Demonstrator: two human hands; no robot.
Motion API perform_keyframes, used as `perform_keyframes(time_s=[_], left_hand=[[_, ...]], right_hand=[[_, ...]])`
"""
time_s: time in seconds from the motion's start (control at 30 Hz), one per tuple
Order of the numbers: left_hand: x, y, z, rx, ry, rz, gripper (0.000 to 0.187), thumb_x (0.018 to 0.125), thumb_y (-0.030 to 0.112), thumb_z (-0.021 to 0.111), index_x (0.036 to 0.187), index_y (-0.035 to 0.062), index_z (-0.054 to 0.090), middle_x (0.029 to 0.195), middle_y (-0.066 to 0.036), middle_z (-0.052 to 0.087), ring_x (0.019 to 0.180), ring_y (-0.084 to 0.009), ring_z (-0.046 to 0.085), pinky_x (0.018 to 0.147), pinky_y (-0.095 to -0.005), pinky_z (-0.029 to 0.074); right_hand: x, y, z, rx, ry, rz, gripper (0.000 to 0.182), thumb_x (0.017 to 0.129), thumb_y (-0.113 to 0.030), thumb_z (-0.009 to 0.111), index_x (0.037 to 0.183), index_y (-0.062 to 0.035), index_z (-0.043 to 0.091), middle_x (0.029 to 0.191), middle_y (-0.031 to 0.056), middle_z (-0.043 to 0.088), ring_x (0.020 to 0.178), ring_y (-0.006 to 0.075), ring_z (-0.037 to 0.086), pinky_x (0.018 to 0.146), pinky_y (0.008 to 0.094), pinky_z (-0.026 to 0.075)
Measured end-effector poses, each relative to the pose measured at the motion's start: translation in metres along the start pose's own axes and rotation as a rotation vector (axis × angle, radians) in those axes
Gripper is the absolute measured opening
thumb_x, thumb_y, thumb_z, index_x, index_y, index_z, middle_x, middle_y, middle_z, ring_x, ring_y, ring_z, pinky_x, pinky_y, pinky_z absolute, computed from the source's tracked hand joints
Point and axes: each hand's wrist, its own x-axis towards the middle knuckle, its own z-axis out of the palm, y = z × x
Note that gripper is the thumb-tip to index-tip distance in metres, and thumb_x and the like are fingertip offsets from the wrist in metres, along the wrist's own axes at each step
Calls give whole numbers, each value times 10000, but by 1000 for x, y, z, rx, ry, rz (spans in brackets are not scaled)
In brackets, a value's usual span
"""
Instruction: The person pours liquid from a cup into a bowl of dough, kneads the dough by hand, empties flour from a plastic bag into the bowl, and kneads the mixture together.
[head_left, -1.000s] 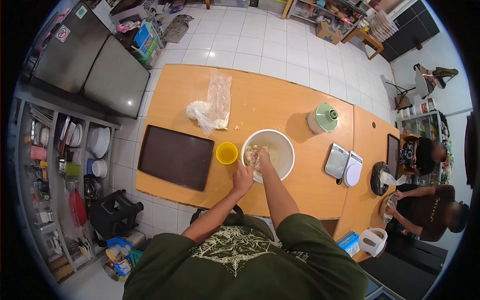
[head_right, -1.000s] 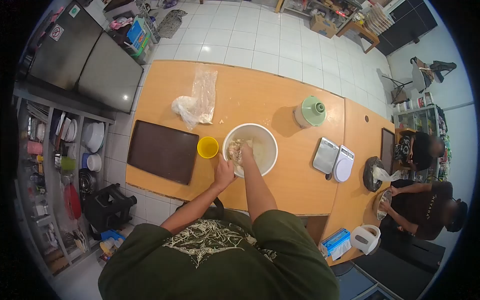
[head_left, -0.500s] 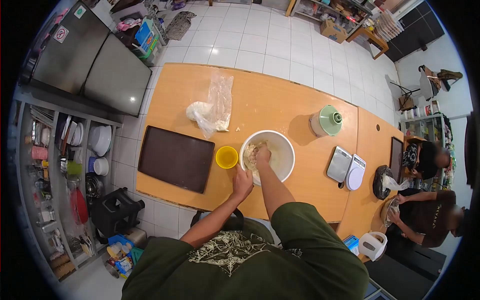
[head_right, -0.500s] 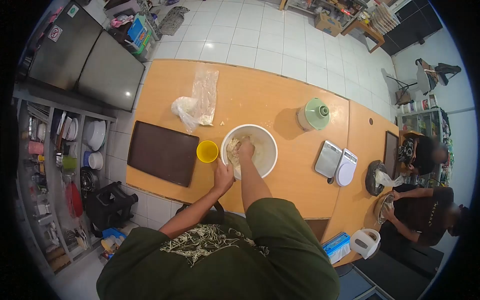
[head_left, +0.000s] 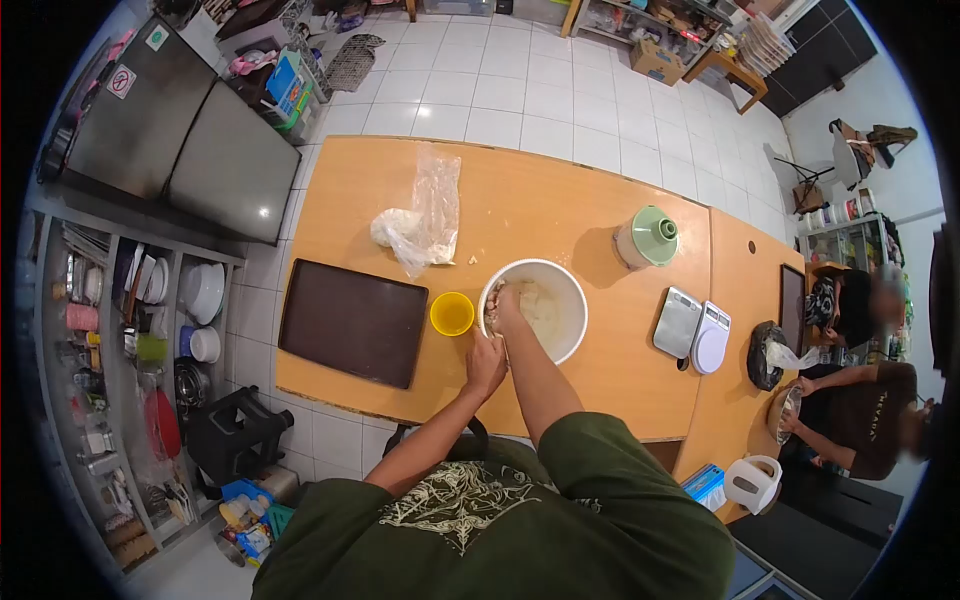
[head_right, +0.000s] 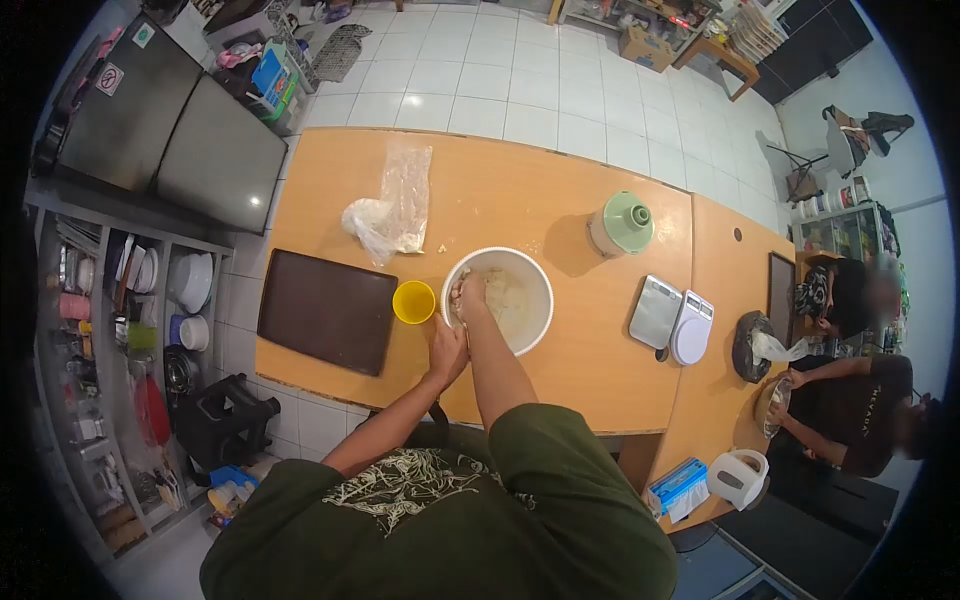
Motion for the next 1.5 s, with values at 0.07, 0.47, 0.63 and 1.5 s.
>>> perform_keyframes(time_s=[0.07, 0.47, 0.63, 1.5], left_hand=[[2, -11, 4, 22, 0, 1, 452, 860, 224, 439, 1168, -101, 377, 795, -331, 592, 783, -495, 582, 724, -549, 442], [6, -12, 6, -96, -42, -52, 529, 841, 203, 408, 1244, -130, 326, 752, -326, 589, 668, -446, 611, 617, -527, 469], [12, -40, 25, 150, 140, 140, 533, 847, 209, 417, 1246, -137, 346, 822, -340, 594, 776, -465, 601, 705, -536, 458], [7, -43, 22, 101, 94, 49, 486, 861, 225, 433, 1206, -114, 384, 846, -336, 596, 810, -495, 575, 748, -554, 436]], right_hand=[[1, 3, 3, -202, 170, -119, 367, 913, -339, 377, 632, -120, 465, 511, 39, 463, 356, 151, 390, 332, 292, 310], [32, -4, -18, 87, 229, -203, 352, 884, -325, 454, 652, -75, 542, 539, 77, 528, 408, 202, 484, 356, 329, 364], [-11, -34, -50, 334, -289, 89, 348, 924, -302, 423, 898, 2, 591, 809, 129, 637, 709, 230, 604, 621, 367, 524], [-43, -10, -41, -1913, -319, -547, 415, 812, -343, 500, 866, 30, 674, 867, 267, 654, 812, 379, 652, 760, 442, 501]])
